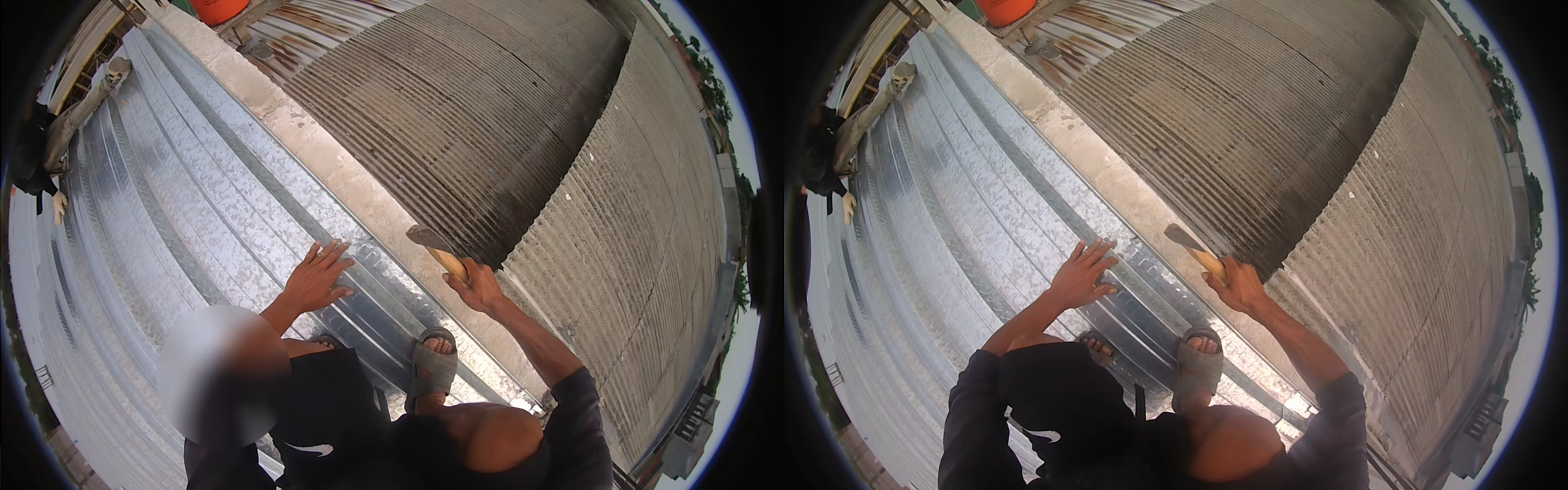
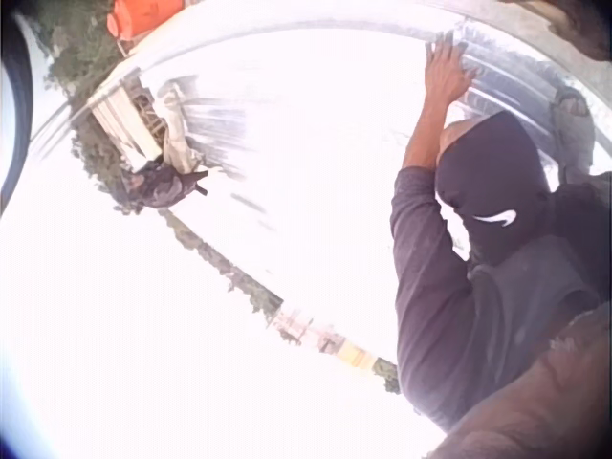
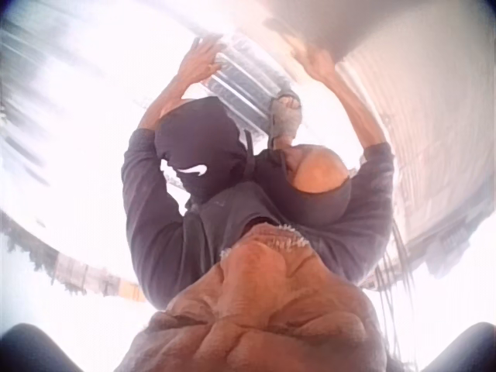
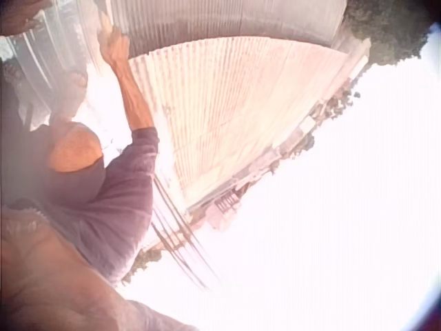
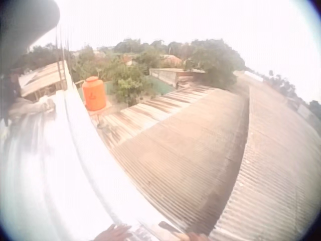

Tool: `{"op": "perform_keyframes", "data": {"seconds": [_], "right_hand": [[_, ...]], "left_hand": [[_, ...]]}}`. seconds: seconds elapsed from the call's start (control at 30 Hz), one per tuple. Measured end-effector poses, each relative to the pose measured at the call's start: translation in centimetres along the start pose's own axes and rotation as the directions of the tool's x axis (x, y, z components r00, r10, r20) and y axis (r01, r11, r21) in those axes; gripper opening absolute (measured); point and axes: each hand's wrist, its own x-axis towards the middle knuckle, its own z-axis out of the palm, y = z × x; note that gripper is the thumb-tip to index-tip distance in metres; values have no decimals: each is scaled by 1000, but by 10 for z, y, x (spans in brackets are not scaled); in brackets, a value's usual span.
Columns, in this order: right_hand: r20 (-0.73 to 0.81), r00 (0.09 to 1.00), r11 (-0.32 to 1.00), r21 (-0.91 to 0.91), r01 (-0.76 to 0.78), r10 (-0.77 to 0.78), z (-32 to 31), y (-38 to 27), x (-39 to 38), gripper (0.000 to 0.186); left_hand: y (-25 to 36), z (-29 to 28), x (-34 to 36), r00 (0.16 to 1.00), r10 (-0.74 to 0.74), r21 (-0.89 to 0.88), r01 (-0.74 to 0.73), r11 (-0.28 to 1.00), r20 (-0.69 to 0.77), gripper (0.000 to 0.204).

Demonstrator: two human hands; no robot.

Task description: The person secures a corrugated metal roof sheet to the roof structure using a hammer and nails. They repeatedly place nails along the sheet and hammer them into the underlying supports, moving along the roof as they work.

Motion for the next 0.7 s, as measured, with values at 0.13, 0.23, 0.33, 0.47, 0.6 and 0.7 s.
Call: {"op": "perform_keyframes", "data": {"seconds": [0.13, 0.23, 0.33, 0.47, 0.6, 0.7], "right_hand": [[-16, 1000, 1000, 17, -15, 16, 6, 29, 11, 47], [-88, 990, 994, 4, 109, -108, 10, 44, 15, 47], [-30, 966, 964, 62, 257, -256, -4, 5, 10, 48], [-47, 848, 842, 104, 529, -527, -9, -23, 23, 48], [77, 902, 897, -94, 431, -425, 15, 6, 53, 48], [129, 943, 932, -160, 326, -308, 23, 7, 59, 47]], "left_hand": [[10, 1, -4, 994, -107, 41, 108, 993, -17, 70], [16, -20, -6, 963, -251, 76, 259, 963, -101, 72], [16, -31, -31, 752, -615, -71, 618, 783, -238, 85], [-5, 8, -51, 411, -896, -603, 676, 423, -167, 115], [7, 46, -39, 327, -945, -676, 694, 248, -10, 129], [4, 54, -37, 327, -945, -661, 712, 237, 14, 128]]}}
